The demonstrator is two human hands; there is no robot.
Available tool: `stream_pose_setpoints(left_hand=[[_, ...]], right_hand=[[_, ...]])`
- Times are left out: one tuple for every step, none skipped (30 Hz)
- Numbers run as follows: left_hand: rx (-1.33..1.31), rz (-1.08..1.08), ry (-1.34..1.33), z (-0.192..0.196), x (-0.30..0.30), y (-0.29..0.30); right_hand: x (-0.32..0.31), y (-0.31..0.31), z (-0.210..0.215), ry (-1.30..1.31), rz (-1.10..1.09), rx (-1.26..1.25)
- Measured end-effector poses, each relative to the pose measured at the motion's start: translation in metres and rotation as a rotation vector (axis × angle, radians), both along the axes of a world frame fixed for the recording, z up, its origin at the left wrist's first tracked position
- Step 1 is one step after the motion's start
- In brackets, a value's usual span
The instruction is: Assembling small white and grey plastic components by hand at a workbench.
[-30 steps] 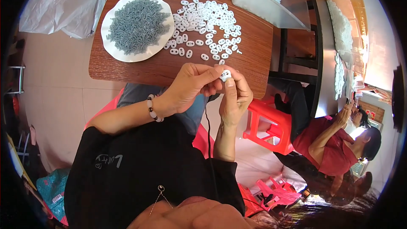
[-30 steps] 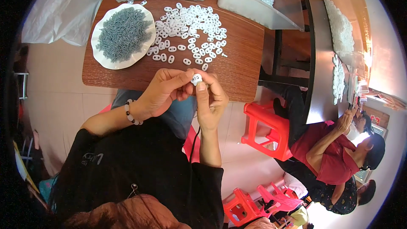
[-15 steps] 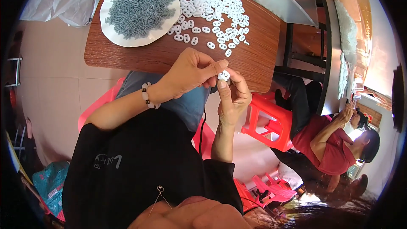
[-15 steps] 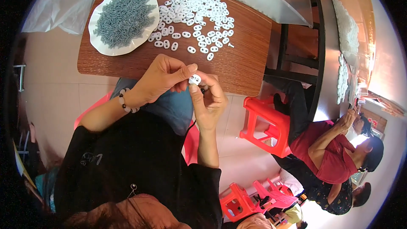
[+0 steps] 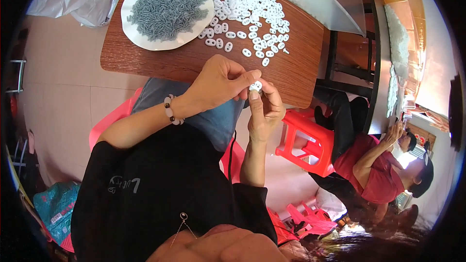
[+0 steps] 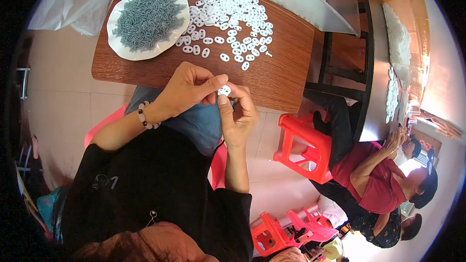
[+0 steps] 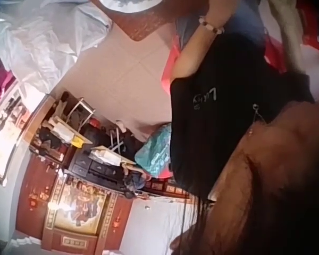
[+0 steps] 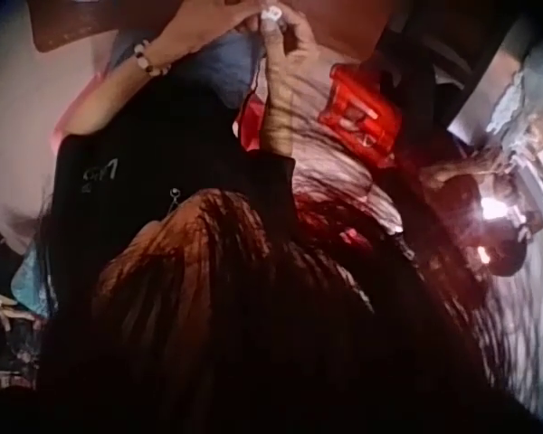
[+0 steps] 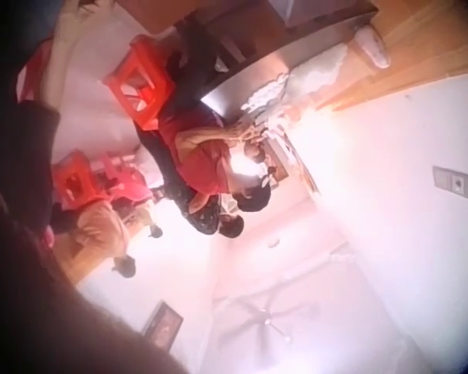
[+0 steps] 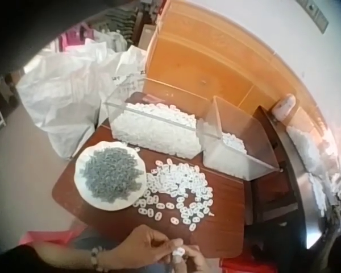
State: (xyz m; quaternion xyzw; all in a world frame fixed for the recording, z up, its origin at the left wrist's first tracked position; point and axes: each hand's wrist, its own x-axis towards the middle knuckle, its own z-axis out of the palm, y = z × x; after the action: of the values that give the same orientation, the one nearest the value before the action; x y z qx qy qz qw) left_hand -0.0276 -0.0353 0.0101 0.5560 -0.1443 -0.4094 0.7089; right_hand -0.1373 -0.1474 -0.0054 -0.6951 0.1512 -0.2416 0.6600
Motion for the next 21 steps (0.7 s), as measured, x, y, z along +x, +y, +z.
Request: stream_pose_setpoints(left_hand=[[0.006, 0.006, -0.023, 0.000, -0.001, 0.000], [0.012, 0.012, -0.046, 0.000, -0.001, 0.001], [0.014, 0.016, -0.048, -0.001, -0.002, 0.001], [0.026, 0.019, -0.058, -0.002, -0.003, 0.002], [0.038, 0.023, -0.067, -0.004, -0.003, 0.003], [0.039, 0.026, -0.071, -0.005, -0.004, 0.004], [0.038, 0.034, -0.074, -0.006, -0.005, 0.004], [0.036, 0.043, -0.078, -0.008, -0.005, 0.005], [0.038, 0.047, -0.081, -0.009, -0.007, 0.006], [0.031, 0.060, -0.079, -0.011, -0.008, 0.007], [0.023, 0.073, -0.077, -0.012, -0.010, 0.007], [0.026, 0.078, -0.080, -0.016, -0.011, 0.008], [0.009, 0.079, -0.052, -0.020, -0.013, 0.009], [-0.007, 0.081, -0.024, -0.022, -0.014, 0.009], [-0.006, 0.083, -0.027, -0.023, -0.014, 0.010], [-0.007, 0.066, -0.013, -0.024, -0.015, 0.011], [-0.008, 0.048, 0.001, -0.024, -0.015, 0.012], [-0.009, 0.049, -0.005, -0.026, -0.016, 0.012], [-0.028, 0.057, 0.023, -0.027, -0.018, 0.012], [-0.048, 0.065, 0.051, -0.028, -0.018, 0.013], [-0.052, 0.063, 0.044, -0.027, -0.018, 0.015]], right_hand=[[0.000, 0.000, -0.001, 0.012, 0.001, 0.017], [-0.001, 0.000, -0.002, 0.024, 0.002, 0.035], [-0.001, 0.000, -0.003, 0.022, 0.005, 0.037], [-0.002, 0.000, -0.003, 0.033, 0.005, 0.034], [-0.003, 0.000, -0.005, 0.045, 0.006, 0.032], [-0.004, 0.000, -0.008, 0.041, 0.009, 0.033], [-0.004, -0.001, -0.012, 0.025, 0.011, -0.008], [-0.005, -0.001, -0.015, 0.007, 0.013, -0.049], [-0.004, 0.000, -0.014, 0.004, 0.018, -0.047], [-0.003, 0.001, -0.012, 0.027, 0.022, -0.071], [-0.003, 0.002, -0.011, 0.050, 0.025, -0.095], [-0.002, 0.003, -0.011, 0.046, 0.029, -0.093], [-0.001, 0.003, -0.012, 0.037, 0.006, -0.157], [-0.001, 0.004, -0.013, 0.027, -0.017, -0.221], [-0.001, 0.004, -0.013, 0.024, -0.015, -0.219], [-0.003, 0.003, -0.012, 0.045, 0.010, -0.272], [-0.004, 0.002, -0.012, 0.066, 0.034, -0.325], [-0.004, 0.002, -0.013, 0.060, 0.034, -0.327], [-0.004, 0.002, -0.014, 0.058, 0.042, -0.312], [-0.004, 0.001, -0.015, 0.056, 0.050, -0.297], [-0.003, -0.001, -0.015, 0.050, 0.047, -0.301]])
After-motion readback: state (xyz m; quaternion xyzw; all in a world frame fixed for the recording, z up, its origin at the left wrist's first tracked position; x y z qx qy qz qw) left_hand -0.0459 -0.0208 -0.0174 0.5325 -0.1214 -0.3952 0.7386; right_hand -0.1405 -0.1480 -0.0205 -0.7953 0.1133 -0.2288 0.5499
